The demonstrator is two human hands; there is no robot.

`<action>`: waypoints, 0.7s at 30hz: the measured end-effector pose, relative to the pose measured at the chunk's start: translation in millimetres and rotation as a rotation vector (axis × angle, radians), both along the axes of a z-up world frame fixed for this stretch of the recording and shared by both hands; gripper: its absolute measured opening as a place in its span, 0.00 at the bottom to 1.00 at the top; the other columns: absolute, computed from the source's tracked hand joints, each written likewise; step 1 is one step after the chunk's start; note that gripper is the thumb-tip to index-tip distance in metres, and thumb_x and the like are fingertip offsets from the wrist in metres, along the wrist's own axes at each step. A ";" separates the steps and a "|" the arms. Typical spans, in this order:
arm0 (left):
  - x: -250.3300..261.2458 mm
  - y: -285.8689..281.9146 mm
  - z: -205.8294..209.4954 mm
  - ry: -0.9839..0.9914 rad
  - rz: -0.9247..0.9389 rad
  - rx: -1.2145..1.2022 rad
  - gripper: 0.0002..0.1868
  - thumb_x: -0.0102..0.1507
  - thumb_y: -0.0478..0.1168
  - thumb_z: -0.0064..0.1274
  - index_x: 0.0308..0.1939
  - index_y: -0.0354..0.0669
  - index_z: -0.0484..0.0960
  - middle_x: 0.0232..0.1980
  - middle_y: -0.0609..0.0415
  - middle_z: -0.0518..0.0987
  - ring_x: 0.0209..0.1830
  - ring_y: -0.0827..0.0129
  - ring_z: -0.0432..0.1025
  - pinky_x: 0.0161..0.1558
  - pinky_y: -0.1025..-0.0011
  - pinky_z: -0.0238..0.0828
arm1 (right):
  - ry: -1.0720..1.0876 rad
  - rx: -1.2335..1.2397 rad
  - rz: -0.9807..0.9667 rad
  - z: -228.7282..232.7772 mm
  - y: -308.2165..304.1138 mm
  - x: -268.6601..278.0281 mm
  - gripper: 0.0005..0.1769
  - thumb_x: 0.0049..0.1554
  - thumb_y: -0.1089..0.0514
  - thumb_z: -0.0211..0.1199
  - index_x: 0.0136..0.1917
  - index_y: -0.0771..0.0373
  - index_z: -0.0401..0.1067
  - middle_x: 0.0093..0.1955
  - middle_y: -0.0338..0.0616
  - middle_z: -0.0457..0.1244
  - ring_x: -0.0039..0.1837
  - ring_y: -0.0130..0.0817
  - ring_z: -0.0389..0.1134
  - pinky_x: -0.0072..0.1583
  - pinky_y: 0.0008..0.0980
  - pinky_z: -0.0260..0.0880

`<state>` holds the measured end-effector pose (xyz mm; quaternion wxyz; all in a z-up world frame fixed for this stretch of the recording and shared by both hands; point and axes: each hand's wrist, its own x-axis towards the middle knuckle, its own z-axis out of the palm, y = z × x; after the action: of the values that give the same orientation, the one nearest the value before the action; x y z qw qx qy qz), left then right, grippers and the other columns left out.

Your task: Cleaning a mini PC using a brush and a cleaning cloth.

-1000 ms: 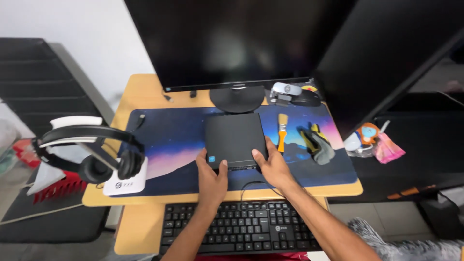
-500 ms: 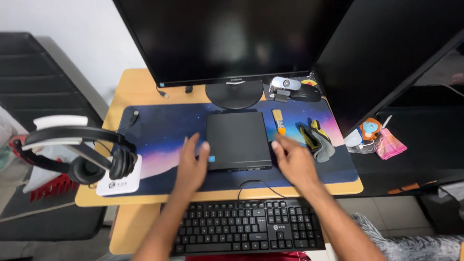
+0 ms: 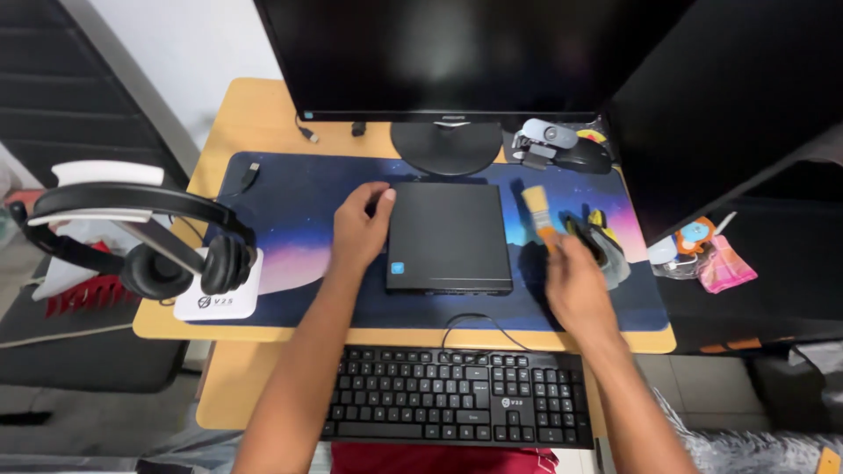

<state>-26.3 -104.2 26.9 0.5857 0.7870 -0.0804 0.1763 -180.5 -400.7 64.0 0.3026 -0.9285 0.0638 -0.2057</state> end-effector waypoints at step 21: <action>-7.3 5.3 -8.6 -0.108 -0.057 -0.018 0.13 0.67 0.41 0.58 0.50 0.35 0.85 0.43 0.46 0.86 0.43 0.67 0.81 0.48 0.72 0.75 | -0.222 -0.058 -0.039 23.0 85.6 -150.9 0.18 0.64 0.61 0.62 0.67 0.66 0.73 0.49 0.54 0.69 0.47 0.42 0.72 0.51 0.37 0.72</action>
<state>-33.7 -98.9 18.3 0.5924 0.7684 -0.1329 0.2026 -331.4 -315.1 87.0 0.2767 -0.9069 0.0417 -0.3150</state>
